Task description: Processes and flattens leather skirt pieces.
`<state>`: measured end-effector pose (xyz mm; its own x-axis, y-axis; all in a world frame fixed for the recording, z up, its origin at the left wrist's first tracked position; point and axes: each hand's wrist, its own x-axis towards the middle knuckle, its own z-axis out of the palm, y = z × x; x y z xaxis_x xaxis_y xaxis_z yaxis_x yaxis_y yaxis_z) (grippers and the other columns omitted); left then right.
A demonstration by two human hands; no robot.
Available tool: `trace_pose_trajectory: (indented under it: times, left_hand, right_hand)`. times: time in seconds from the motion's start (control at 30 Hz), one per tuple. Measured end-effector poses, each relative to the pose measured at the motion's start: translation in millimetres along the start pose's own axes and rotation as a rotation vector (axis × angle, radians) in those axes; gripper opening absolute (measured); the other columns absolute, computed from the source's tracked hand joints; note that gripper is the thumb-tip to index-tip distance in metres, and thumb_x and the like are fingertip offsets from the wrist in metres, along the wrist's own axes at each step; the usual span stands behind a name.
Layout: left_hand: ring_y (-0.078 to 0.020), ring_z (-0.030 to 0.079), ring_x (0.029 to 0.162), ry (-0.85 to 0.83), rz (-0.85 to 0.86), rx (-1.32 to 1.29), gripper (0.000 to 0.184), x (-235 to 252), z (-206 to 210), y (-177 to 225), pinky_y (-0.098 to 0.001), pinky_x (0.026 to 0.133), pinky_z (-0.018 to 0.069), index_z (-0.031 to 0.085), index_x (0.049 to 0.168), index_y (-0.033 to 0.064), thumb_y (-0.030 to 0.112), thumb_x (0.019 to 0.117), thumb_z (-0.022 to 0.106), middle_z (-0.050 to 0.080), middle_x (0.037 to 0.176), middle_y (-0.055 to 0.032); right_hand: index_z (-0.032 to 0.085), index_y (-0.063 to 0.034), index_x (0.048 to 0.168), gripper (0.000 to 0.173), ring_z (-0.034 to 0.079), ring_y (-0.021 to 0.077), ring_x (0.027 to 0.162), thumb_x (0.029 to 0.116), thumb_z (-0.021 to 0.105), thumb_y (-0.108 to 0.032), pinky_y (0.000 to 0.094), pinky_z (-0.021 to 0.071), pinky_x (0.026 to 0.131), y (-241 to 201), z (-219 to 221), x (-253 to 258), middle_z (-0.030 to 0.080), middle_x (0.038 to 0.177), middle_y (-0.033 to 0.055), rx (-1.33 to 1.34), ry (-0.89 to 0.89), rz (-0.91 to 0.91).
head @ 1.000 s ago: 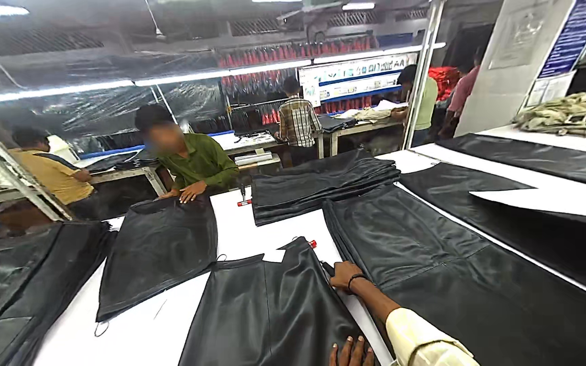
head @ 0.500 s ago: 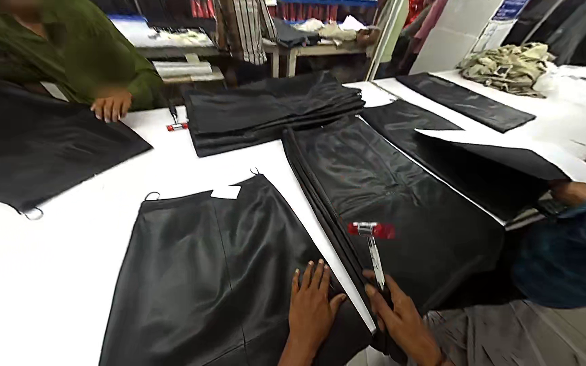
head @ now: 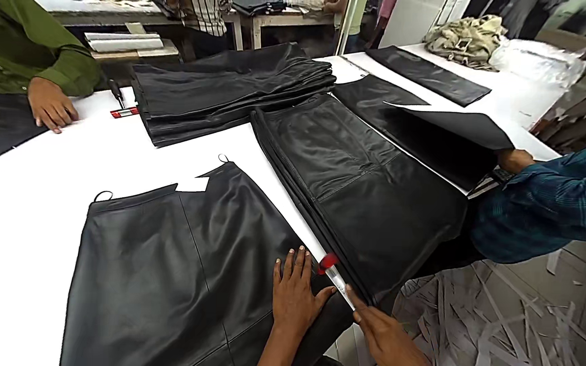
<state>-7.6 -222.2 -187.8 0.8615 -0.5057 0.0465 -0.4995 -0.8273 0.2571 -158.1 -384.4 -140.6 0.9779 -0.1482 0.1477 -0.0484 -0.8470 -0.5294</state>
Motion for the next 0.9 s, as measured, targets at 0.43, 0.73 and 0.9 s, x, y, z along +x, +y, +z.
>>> trace_pose_trajectory:
  times: [0.43, 0.73, 0.9]
  left_hand:
    - [-0.0240, 0.024, 0.156, -0.047, -0.029, -0.020, 0.110, 2, -4, 3, -0.0603, 0.124, 0.0140, 0.042, 0.158, 0.0186, 0.095, 0.0801, 0.028, 0.031, 0.168, 0.0035]
    - [-0.0236, 0.024, 0.156, -0.060, -0.043, -0.024, 0.117, 5, -6, 4, -0.0588, 0.125, 0.0139, 0.043, 0.158, 0.0186, 0.100, 0.0736, 0.031, 0.030, 0.168, 0.0051]
    - [-0.0231, 0.021, 0.157, -0.085, -0.040, -0.016, 0.123, 2, -6, 5, -0.0588, 0.125, 0.0128, 0.041, 0.159, 0.0188, 0.102, 0.0694, 0.031, 0.028, 0.169, 0.0057]
  right_hand:
    - [0.050, -0.0097, 0.153, 0.048, 0.065, 0.0185, 0.065, 0.1117, 0.036, -0.030, 0.0378, 0.0574, 0.059, -23, -16, 11, 0.073, 0.094, 0.0114, 0.010, 0.103, 0.004]
    - [0.049, -0.0073, 0.153, 0.048, 0.065, 0.0210, 0.064, 0.1114, 0.037, -0.028, 0.0386, 0.0568, 0.059, -22, -20, -1, 0.070, 0.089, 0.0136, 0.020, 0.082, 0.015]
    - [0.047, -0.0164, 0.156, 0.047, 0.068, 0.0267, 0.066, 0.1107, 0.040, -0.028, 0.0466, 0.0582, 0.060, -4, -8, -16, 0.073, 0.091, 0.0136, -0.030, -0.063, 0.098]
